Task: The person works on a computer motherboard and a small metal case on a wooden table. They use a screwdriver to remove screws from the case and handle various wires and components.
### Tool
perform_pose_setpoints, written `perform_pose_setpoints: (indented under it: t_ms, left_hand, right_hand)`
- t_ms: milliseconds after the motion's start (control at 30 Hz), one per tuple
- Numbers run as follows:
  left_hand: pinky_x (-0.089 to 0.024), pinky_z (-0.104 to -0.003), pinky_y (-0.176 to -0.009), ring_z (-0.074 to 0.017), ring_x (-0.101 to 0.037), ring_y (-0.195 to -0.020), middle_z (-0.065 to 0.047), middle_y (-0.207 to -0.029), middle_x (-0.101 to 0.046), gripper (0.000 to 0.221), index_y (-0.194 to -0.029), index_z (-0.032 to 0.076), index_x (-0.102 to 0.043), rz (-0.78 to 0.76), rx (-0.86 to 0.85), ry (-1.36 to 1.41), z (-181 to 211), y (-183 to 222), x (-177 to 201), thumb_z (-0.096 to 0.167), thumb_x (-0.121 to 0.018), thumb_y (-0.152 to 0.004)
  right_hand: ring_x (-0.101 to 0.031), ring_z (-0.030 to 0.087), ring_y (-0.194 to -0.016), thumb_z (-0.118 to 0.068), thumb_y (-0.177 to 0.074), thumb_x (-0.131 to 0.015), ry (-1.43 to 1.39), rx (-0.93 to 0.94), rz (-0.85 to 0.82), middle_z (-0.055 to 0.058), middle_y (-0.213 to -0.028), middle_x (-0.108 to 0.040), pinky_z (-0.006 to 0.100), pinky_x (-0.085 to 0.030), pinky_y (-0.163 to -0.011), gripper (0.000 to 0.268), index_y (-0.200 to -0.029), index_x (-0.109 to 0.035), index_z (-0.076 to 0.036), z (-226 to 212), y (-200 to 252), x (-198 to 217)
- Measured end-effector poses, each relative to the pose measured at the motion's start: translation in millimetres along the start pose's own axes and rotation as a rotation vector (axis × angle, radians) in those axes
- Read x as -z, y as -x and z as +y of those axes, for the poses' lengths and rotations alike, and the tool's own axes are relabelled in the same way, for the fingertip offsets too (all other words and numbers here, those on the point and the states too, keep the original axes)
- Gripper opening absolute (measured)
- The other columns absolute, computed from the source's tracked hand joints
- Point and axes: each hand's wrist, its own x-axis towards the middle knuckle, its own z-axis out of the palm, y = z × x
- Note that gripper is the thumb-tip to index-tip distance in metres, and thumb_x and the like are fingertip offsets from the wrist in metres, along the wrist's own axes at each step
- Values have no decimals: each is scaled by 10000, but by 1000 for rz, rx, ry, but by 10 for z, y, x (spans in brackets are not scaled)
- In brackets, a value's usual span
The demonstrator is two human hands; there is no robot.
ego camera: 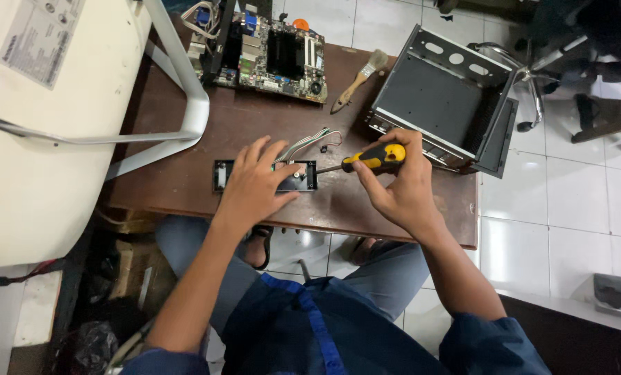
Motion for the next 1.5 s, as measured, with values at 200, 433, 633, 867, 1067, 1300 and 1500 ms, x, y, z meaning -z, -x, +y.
perform_pose_setpoints:
  t_ms: [200,433,633,867,1067,1300,1500]
  left_hand:
    - [-471,-437,-924,-242,-613,-1236,41,-1250,-722,388,-1273,393,-754,69,-26,79,-248,-7,-296,629,-584,-1014]
    - [-445,-391,-887,-202,-594,-1173,106,-1241,-743,271,-1216,353,-773,91,33,166,-209,-49,-243,359,-535,-1087]
    - [-451,-399,-896,-186,-573,-1127,135,-1144,-719,199,-1123,378,-762,85,30,155,-199,-39,-231,400,-579,-1047]
    - [-455,-439,-863,-260,-583,-1063,49,-1136,-725,257,-1119,359,-790,72,16,151,-202,-44,-183,373,-537,-1077]
    - [-436,-422,-948,-255,-538,-1097,21,-1090,-683,312,-1232,343,-742,0,44,261,-251,-25,-407,484,-496,-1104]
    - [-487,-422,-934,-243,-597,-1043,26,-968,-787,269,-1015,352,-819,-88,61,267,-239,-159,-436,505,-598,-1034]
    - [-493,-460,-923,-279,-607,-1027,2,-1015,-811,259,-1146,394,-821,-56,86,313,-122,-147,-234,460,-603,-1022]
  right_hand:
    - [-756,464,-822,-109,-926,-850,54,57,-105,245,-986,-723,474,-597,-721,465,-1212,-514,39,9,-157,-188]
    - [-717,558,-801,-130,-956,-802,159,79,-243,285,-910,-695,528,-572,-696,453,-1241,-472,-5,-103,-500,-475]
    - [-701,576,-829,-190,-972,-786,255,97,-345,299,-921,-676,572,-554,-718,482,-1271,-444,-29,-128,-610,-542]
    - [-678,602,-868,-211,-998,-789,266,125,-342,299,-971,-648,578,-543,-761,489,-1279,-429,-39,-134,-609,-518]
    - [-694,597,-870,-138,-997,-774,226,117,-298,306,-984,-670,580,-547,-772,460,-1267,-420,-23,-281,-493,-433]
    - [-723,542,-846,-135,-993,-782,212,67,-288,278,-929,-701,533,-564,-776,457,-1263,-424,-41,-112,-468,-348]
    - [-764,304,-685,-97,-1002,-763,166,-19,-315,186,-836,-705,358,-589,-677,438,-1277,-425,-51,-8,-396,-310]
